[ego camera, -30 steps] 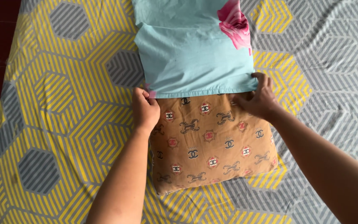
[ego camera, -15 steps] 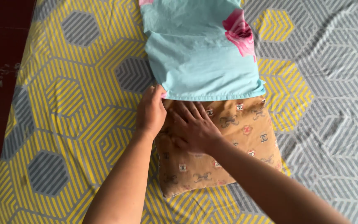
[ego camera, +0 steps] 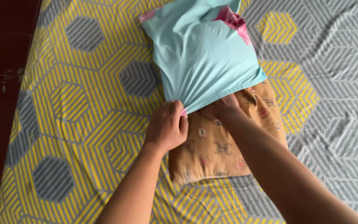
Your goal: The recorder is seen putting a pillowcase on a pillow and then placing it on a bed.
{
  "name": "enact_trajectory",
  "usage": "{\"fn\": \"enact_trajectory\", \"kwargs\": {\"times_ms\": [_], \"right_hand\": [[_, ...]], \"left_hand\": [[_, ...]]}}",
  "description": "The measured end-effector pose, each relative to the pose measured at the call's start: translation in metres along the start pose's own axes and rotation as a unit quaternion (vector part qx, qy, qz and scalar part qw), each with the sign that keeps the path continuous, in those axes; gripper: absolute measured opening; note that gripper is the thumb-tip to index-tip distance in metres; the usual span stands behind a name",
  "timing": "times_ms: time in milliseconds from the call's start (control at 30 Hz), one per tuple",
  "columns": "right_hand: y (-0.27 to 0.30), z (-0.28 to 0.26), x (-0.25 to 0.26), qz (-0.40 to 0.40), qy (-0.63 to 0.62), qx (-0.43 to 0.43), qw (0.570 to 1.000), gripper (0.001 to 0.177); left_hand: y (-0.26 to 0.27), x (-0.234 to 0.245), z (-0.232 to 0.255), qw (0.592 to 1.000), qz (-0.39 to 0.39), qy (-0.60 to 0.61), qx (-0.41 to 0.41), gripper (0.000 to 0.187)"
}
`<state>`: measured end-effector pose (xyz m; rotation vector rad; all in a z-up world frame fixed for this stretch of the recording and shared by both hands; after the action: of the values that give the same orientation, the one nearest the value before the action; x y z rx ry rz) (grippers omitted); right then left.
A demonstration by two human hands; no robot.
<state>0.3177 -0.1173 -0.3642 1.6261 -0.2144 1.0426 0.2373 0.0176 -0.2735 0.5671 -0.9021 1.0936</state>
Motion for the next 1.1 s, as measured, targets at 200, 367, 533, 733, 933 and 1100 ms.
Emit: {"fn": "enact_trajectory", "kwargs": {"times_ms": [200,367,533,733,933,1100], "right_hand": [[0.047,-0.018,0.042,0.241,-0.102,0.11,0.959,0.051],[0.045,-0.039,0.056,0.129,-0.081,0.09,0.984,0.04],[0.021,-0.047,0.047,0.081,-0.521,0.261,0.809,0.049],[-0.059,-0.03,-0.014,-0.024,-0.905,0.381,0.188,0.063],[-0.037,-0.002,-0.001,0.231,-0.386,0.19,0.873,0.064],[-0.024,0.04,0.003,0.252,-0.121,0.009,0.96,0.068]], "left_hand": [[-0.018,0.006,-0.021,0.995,0.046,-0.043,0.079,0.023],[-0.023,0.003,-0.017,0.994,0.059,-0.032,0.086,0.023],[-0.016,-0.002,-0.002,0.998,0.046,-0.032,0.019,0.015],[-0.009,-0.001,-0.01,0.994,0.005,-0.106,0.001,0.014],[-0.03,0.021,-0.02,0.977,0.03,-0.178,0.113,0.021],[-0.039,0.003,-0.028,0.975,0.041,-0.122,0.179,0.028]]}}
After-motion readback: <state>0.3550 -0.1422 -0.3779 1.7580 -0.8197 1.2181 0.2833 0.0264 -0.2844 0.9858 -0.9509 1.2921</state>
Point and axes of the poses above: each hand's wrist, its own y-axis away from the middle knuckle, its own x-axis out of the back of the hand, z = x × y, the point moved 7 cm from there along -y, towards the middle knuckle, and after that the axes turned 15 degrees about -z, right-handed, at the moved point
